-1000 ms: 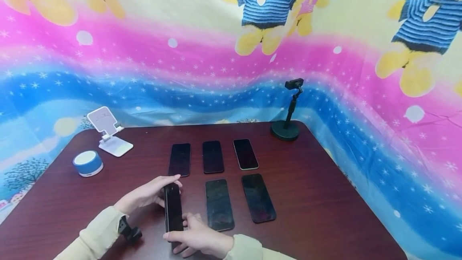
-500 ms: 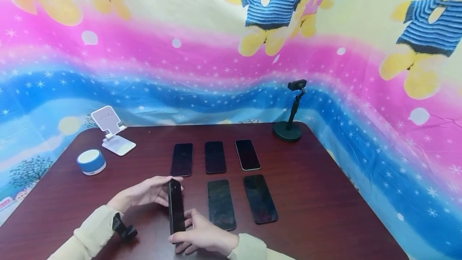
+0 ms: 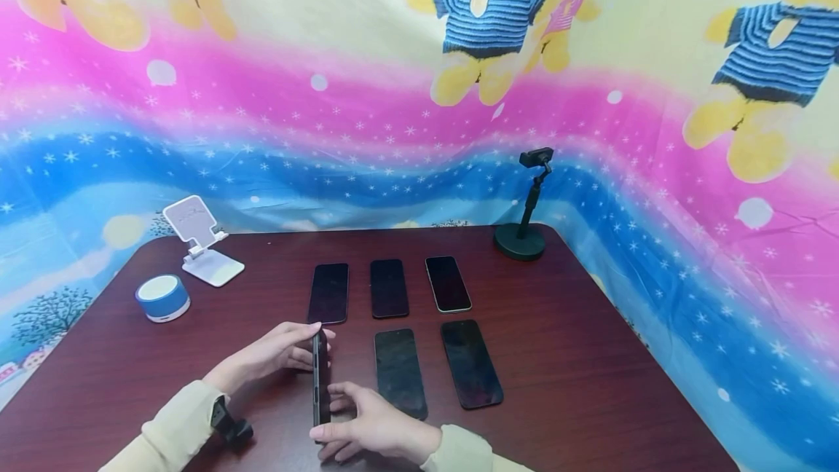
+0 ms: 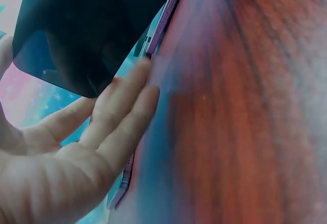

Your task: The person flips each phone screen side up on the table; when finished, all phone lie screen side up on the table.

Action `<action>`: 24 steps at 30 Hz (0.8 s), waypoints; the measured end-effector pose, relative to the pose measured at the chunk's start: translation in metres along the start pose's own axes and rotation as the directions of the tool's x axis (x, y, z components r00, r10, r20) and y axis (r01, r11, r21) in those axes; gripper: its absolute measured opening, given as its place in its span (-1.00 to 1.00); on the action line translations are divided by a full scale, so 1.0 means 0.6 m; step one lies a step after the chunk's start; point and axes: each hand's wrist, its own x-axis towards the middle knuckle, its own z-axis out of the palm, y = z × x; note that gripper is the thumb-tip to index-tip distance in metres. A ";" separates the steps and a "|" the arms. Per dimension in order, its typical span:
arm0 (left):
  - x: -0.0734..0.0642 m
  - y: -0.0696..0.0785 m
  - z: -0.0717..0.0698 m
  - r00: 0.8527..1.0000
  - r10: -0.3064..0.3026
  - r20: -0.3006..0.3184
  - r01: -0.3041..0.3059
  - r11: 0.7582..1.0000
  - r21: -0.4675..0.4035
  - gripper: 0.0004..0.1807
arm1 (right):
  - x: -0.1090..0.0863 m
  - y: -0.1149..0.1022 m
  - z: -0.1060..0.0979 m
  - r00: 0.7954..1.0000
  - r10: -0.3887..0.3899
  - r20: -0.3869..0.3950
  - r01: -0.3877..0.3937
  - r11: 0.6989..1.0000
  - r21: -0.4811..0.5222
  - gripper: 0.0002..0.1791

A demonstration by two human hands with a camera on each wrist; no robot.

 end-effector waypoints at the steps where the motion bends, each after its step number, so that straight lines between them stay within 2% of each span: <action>1: 0.000 -0.002 0.000 1.000 0.000 0.006 0.000 1.000 -0.008 -0.31 | -0.001 -0.001 0.000 1.000 -0.010 -0.001 0.010 1.000 0.000 -0.32; 7: -0.002 -0.006 -0.008 0.999 0.025 0.044 -0.024 1.000 -0.020 -0.31 | -0.005 -0.004 0.002 0.997 -0.075 -0.005 0.075 0.997 0.020 -0.33; 12: -0.003 -0.009 -0.012 0.996 0.045 0.073 -0.046 0.999 0.005 -0.30 | -0.009 -0.009 0.000 0.996 -0.085 0.009 0.085 0.996 0.026 -0.34; 19: -0.006 -0.014 -0.011 0.998 0.054 0.031 -0.055 0.998 0.033 -0.22 | -0.014 -0.015 0.005 0.997 -0.062 -0.035 0.063 0.997 0.045 -0.34; 24: -0.009 -0.019 -0.014 0.997 0.080 0.021 -0.080 0.996 0.026 -0.34 | -0.014 -0.010 0.006 0.994 -0.096 -0.057 0.099 0.994 0.038 -0.35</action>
